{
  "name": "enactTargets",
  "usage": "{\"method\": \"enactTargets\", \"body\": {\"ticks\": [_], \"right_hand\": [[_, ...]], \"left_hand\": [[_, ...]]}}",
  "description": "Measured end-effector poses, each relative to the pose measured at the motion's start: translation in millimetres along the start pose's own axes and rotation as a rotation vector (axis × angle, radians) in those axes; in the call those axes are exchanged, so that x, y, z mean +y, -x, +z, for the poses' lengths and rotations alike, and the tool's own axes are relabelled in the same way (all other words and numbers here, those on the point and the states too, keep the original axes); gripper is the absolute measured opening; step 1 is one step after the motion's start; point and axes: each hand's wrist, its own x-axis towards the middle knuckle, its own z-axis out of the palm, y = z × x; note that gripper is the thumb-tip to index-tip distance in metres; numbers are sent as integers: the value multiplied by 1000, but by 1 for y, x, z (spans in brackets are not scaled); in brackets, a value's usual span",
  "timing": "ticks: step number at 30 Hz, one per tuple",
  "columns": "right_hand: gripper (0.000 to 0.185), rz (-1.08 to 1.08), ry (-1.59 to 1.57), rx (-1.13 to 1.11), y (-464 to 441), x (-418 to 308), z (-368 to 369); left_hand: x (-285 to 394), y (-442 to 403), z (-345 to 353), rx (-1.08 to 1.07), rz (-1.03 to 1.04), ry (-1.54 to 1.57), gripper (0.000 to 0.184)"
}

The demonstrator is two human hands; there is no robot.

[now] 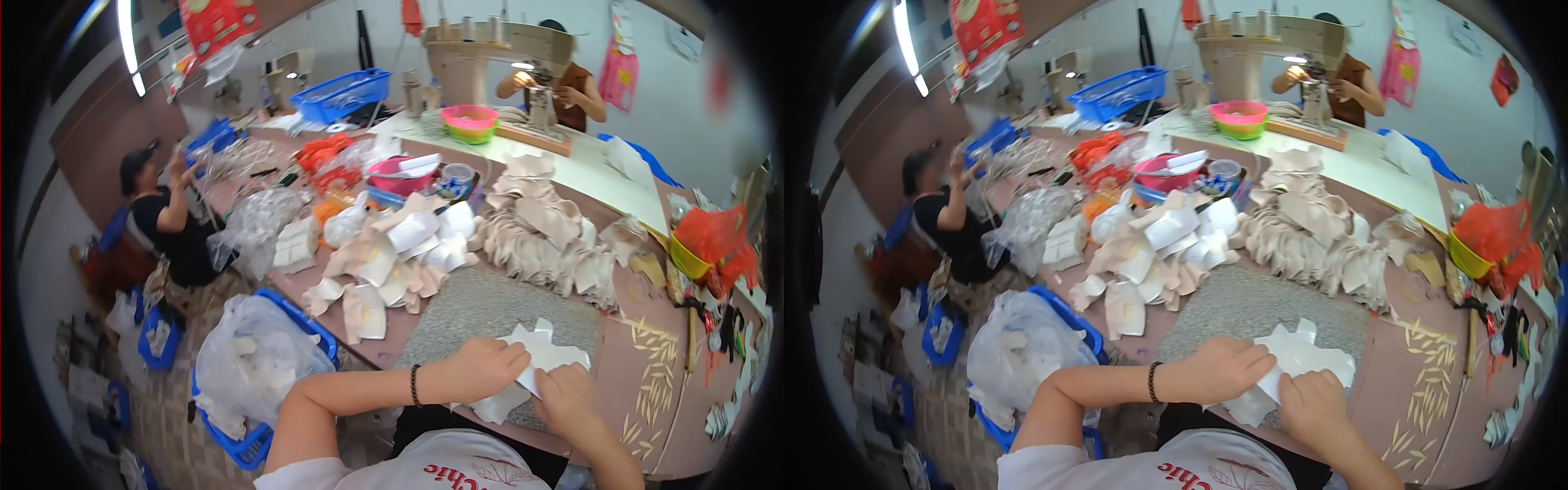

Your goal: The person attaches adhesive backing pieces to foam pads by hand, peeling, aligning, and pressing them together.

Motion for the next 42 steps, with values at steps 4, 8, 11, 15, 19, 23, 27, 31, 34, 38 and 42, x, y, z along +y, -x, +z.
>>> {"method": "enactTargets", "body": {"ticks": [4,8,11,15,19,23,27,31,34,38,42], "right_hand": [[34,-14,-53,-72,-12,-19,-14],[40,17,-118,-229,-15,-36,-36],[40,25,-125,-288,-23,-41,-39],[38,-21,-172,-279,-28,-38,-43],[36,-85,-219,-265,-33,-36,-54],[35,-65,-212,-268,-41,-27,-57],[32,-26,-168,-242,-54,-10,-49],[36,-131,-165,-208,-42,16,-28],[27,-45,-163,-258,-37,26,-25],[20,25,-135,-238,-36,51,-6],[21,159,-142,-153,-33,75,17]], "left_hand": [[6,12,-13,-15,42,110,18],[15,25,-23,-56,51,4,19],[22,33,-29,-48,22,-51,20],[32,38,-34,44,96,-198,25],[47,44,-39,202,113,-251,33],[47,33,-46,181,-7,-263,37],[32,13,-52,127,-36,-149,26],[15,3,-47,-69,12,-46,21],[-1,-3,-38,-124,-11,16,27],[-21,-10,-18,-199,-125,-81,26],[-39,-23,6,42,-236,-50,24]]}}
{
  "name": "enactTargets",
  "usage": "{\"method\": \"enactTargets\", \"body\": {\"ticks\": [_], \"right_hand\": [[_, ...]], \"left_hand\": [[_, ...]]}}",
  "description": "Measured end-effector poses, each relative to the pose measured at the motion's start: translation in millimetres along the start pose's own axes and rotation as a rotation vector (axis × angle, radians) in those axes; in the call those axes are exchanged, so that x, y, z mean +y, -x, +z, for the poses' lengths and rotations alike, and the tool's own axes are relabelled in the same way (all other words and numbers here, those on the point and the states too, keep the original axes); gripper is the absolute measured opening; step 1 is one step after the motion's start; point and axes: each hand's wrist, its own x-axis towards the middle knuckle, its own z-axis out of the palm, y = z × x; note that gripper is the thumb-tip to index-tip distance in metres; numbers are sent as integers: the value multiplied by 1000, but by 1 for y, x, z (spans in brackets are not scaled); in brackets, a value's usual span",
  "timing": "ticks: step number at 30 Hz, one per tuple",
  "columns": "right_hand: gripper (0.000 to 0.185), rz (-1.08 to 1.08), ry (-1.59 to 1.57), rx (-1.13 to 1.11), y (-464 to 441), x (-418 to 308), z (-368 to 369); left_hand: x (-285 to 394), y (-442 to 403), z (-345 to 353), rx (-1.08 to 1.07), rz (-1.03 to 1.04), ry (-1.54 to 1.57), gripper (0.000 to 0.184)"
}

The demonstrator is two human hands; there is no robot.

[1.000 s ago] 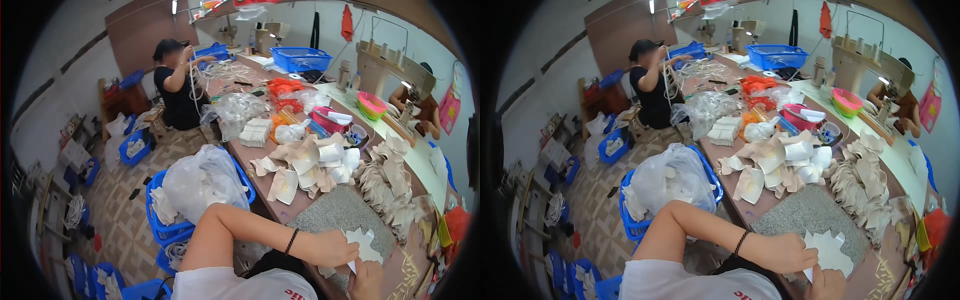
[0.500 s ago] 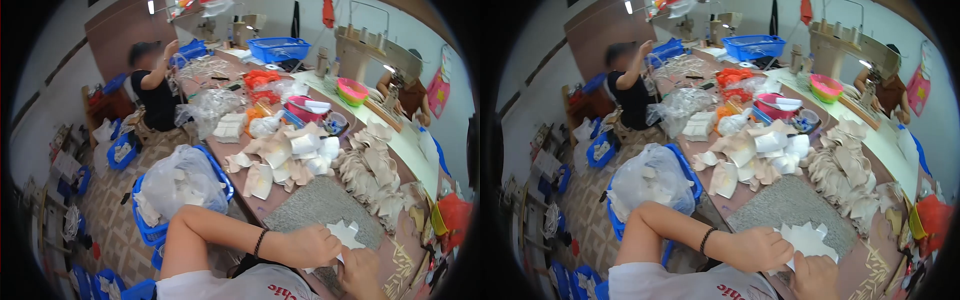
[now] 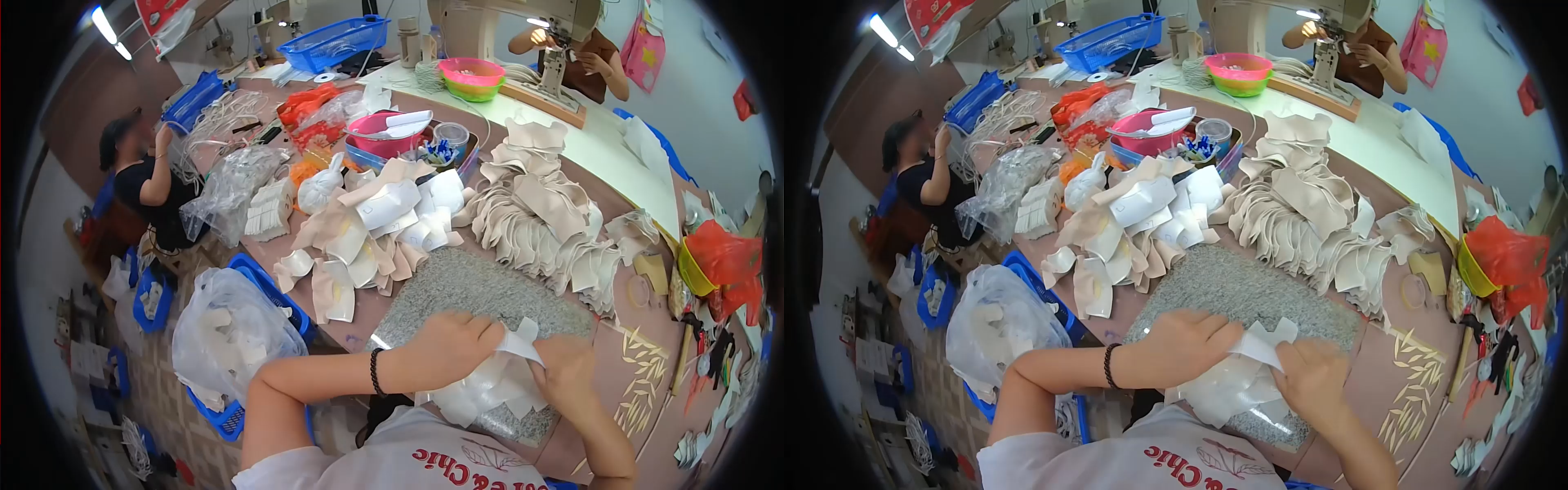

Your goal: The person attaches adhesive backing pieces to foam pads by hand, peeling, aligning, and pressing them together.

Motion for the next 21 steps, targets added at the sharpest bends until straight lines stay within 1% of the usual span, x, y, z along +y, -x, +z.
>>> {"method": "enactTargets", "body": {"ticks": [1,2,3,4,5,6,7,8,10,11,13,14,15,17,18,20,21], "right_hand": [[24,54,0,34,-2,3,1],[24,59,1,31,-7,2,1],[29,44,32,72,-14,-2,1],[34,27,65,114,-19,-6,1],[34,28,67,116,-20,-8,3],[34,-22,139,94,-21,-9,7],[35,-69,211,71,-21,-10,10],[35,-65,216,72,-20,-10,13],[30,10,34,-17,-18,-6,19],[30,9,39,-12,-16,-5,19],[26,32,42,-148,-11,-4,18],[26,44,56,-131,-9,-6,19],[23,2,81,-118,-9,-8,19],[17,-54,96,-88,-4,-3,25],[17,-27,121,-61,-3,0,28],[16,-36,111,-11,-3,6,36],[16,-19,131,17,-5,11,40]], "left_hand": [[-3,0,7,34,17,-23,22],[-5,1,13,70,30,-46,19],[-5,1,18,68,29,-41,19],[-5,2,21,-25,-22,-76,18],[-4,1,23,-118,-70,-113,18],[-3,-1,25,-117,-65,-113,18],[0,-5,28,-72,-32,-116,15],[3,-7,29,-26,1,-117,13],[4,-9,31,-15,41,-153,13],[3,-9,31,-7,73,-191,12],[3,-7,28,-15,103,-185,12],[2,-7,27,-26,132,-174,13],[3,-4,28,-17,163,-178,13],[5,2,37,-56,89,-122,14],[3,1,39,-52,135,-125,14],[-3,-1,41,-144,102,-125,14],[-6,-4,42,-140,139,-135,14]]}}
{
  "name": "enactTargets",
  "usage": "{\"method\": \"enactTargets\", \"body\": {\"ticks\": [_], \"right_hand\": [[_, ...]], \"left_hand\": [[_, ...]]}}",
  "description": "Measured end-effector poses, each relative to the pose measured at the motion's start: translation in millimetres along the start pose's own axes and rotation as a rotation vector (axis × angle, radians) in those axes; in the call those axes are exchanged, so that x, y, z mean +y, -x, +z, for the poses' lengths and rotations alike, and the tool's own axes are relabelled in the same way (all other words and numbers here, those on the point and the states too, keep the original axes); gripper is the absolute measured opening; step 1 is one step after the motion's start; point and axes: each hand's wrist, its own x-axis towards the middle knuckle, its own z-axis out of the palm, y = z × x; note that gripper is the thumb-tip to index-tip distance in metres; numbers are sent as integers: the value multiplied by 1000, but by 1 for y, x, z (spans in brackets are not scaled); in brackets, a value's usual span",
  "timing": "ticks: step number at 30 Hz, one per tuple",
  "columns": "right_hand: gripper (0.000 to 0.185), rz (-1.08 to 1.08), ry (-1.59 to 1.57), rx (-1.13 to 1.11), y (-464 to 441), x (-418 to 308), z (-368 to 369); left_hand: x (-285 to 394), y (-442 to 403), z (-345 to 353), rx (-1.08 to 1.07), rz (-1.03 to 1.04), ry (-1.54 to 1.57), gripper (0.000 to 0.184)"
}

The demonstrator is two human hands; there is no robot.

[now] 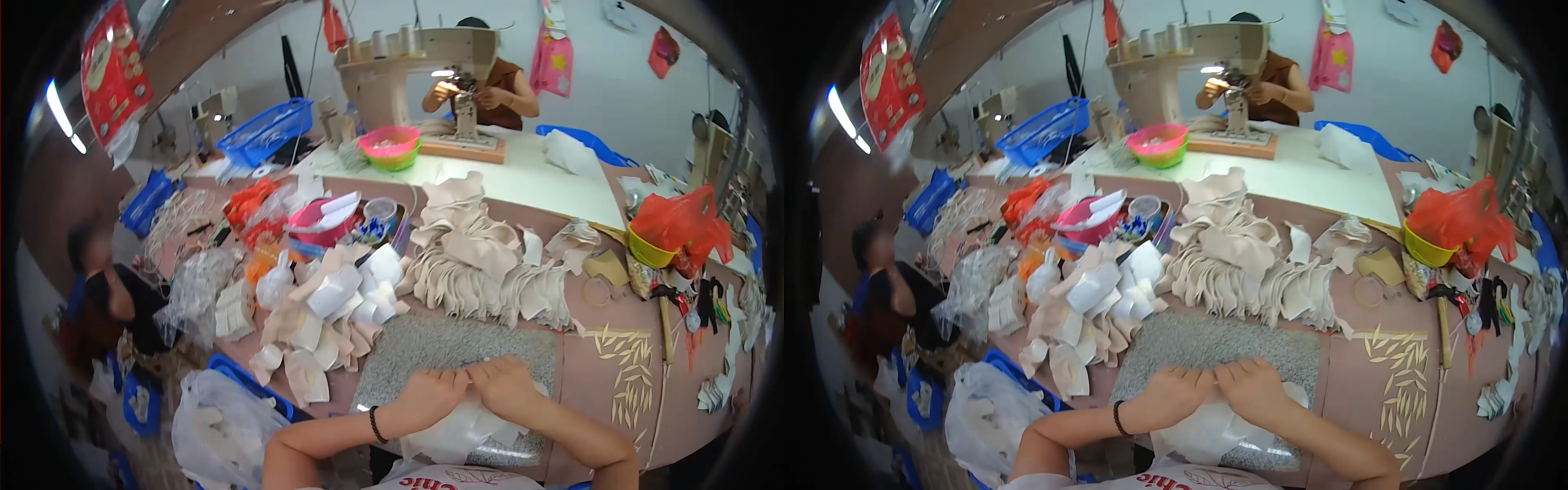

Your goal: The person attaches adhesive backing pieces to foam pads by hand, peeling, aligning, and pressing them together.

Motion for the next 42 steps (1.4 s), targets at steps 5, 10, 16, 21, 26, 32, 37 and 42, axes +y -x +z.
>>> {"method": "enactTargets", "body": {"ticks": [5,10,16,21,26,32,37,42], "right_hand": [[14,-46,-99,41,-2,19,24],[15,-74,-203,67,-4,26,41],[16,-101,-272,32,-12,23,33],[18,-159,-335,86,-4,18,36],[18,-187,-241,31,0,15,25],[8,-123,-144,144,4,5,16],[9,-14,-75,103,14,0,6],[9,38,7,39,16,-7,-18]], "left_hand": [[-7,-12,-3,-96,-77,-70,13],[-6,-10,-9,-191,-89,-151,16],[4,-13,-28,-200,-94,-279,11],[28,-8,-36,-249,-184,-365,12],[36,-2,-33,-216,-239,-288,12],[25,-1,-36,-195,-88,-311,11],[20,-3,-34,-115,12,-234,11],[23,-6,-46,-76,102,-228,14]]}}
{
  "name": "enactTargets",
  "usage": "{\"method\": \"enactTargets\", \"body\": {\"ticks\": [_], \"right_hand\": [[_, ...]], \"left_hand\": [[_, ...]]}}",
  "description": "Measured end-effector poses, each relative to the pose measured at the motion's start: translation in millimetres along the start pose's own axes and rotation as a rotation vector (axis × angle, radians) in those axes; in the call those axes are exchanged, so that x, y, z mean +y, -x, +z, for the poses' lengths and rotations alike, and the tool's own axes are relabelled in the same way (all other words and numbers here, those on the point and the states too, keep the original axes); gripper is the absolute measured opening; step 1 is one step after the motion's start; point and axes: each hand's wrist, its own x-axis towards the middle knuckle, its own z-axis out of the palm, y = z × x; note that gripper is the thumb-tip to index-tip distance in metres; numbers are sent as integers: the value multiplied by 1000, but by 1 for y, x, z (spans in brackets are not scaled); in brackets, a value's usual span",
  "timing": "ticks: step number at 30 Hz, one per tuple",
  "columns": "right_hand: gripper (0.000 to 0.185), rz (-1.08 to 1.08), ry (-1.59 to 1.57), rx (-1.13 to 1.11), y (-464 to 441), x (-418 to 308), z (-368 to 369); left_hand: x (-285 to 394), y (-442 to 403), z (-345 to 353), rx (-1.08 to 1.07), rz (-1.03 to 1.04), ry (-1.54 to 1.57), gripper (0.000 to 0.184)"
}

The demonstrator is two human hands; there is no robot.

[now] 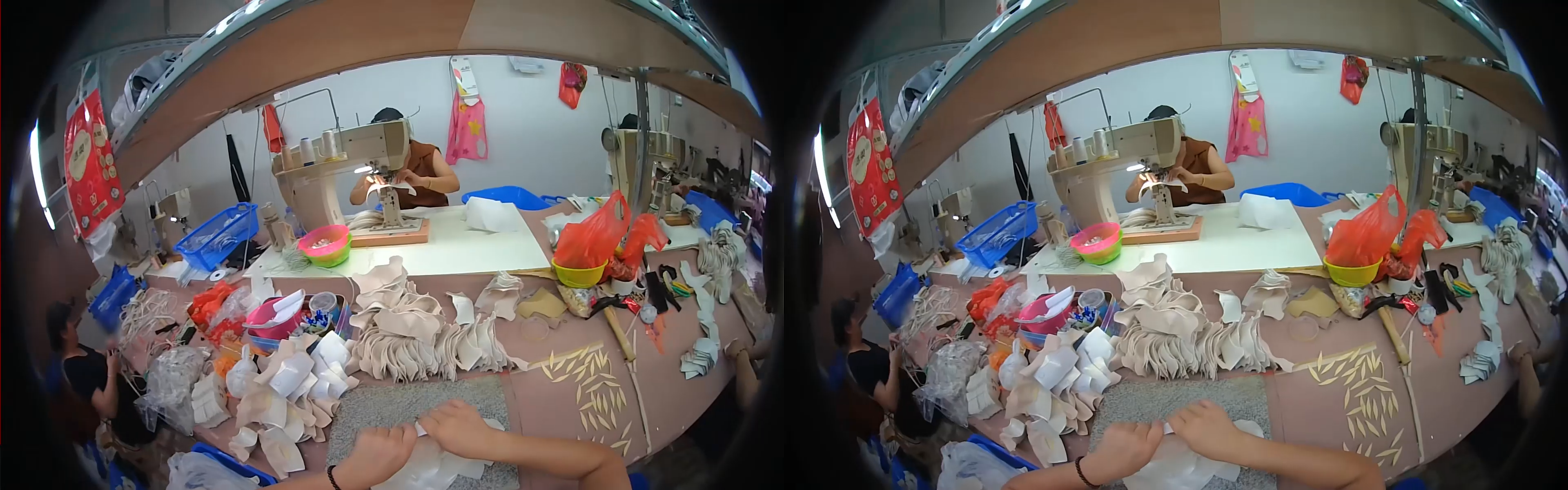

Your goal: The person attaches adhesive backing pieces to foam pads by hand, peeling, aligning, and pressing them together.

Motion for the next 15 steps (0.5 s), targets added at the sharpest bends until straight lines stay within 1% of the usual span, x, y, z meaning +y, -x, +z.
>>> {"method": "enactTargets", "body": {"ticks": [2,4,6,7,9,13,15], "right_hand": [[7,-52,-31,37,-1,0,-1],[8,-48,-54,14,1,-1,4],[10,-47,-76,0,-1,1,9],[9,-77,-98,3,-4,0,10],[9,-113,-127,16,-10,3,15],[9,-164,-170,29,-14,14,31],[9,-184,-173,39,-18,25,34]], "left_hand": [[-1,5,0,6,-8,32,16],[0,10,1,17,-17,63,18],[1,20,5,-197,-139,178,45],[1,23,9,-196,-140,175,45],[-2,29,16,-129,-182,227,54],[-15,28,30,-139,-140,234,56],[-19,22,36,-200,-196,301,61]]}}
